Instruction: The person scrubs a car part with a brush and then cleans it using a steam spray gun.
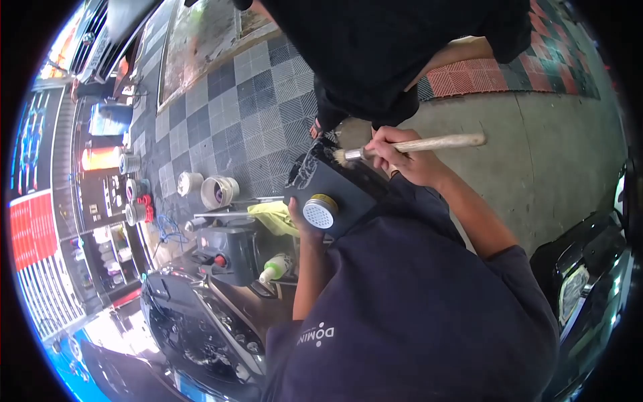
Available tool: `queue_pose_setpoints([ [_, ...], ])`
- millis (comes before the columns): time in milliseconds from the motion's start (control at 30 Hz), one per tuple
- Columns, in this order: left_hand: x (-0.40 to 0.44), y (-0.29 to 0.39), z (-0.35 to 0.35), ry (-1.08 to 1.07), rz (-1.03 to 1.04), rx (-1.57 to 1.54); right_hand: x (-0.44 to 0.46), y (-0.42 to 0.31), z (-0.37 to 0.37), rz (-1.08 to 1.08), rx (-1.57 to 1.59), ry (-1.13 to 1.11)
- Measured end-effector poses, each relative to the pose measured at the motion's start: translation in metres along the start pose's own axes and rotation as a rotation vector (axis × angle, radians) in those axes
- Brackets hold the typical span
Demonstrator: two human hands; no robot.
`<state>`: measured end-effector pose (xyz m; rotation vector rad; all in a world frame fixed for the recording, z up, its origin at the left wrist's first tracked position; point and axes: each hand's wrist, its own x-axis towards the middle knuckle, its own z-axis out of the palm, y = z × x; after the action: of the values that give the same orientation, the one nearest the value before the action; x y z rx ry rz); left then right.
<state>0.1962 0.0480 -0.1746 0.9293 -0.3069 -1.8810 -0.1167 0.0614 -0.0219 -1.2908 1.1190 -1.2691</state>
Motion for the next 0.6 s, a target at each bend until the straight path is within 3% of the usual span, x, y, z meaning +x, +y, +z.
queue_pose_setpoints([
  [67, 0.005, 0.000, -0.016, 0.034, 0.039, 0.027, 0.001, -0.008, -0.005, 0.024, -0.003, -0.038],
  [133, -0.005, 0.005, 0.002, 0.079, 0.094, 0.001, -0.001, -0.009, -0.016, 0.221, 0.010, -0.162],
  [200, -0.011, 0.008, -0.002, 0.030, 0.056, -0.036, 0.004, -0.006, -0.004, 0.231, -0.002, -0.147],
  [300, -0.007, 0.003, -0.024, 0.042, 0.043, -0.108, 0.028, -0.006, 0.030, 0.010, 0.003, -0.110],
  [433, -0.021, 0.012, -0.025, 0.048, 0.082, -0.156, 0.026, -0.011, 0.020, 0.057, -0.002, -0.317],
  [533, -0.028, 0.016, -0.037, 0.026, 0.064, -0.216, 0.028, -0.012, 0.037, 0.200, 0.050, -0.260],
  [600, -0.030, 0.018, -0.041, -0.005, 0.010, -0.273, 0.047, -0.009, 0.068, 0.056, 0.070, -0.304],
])
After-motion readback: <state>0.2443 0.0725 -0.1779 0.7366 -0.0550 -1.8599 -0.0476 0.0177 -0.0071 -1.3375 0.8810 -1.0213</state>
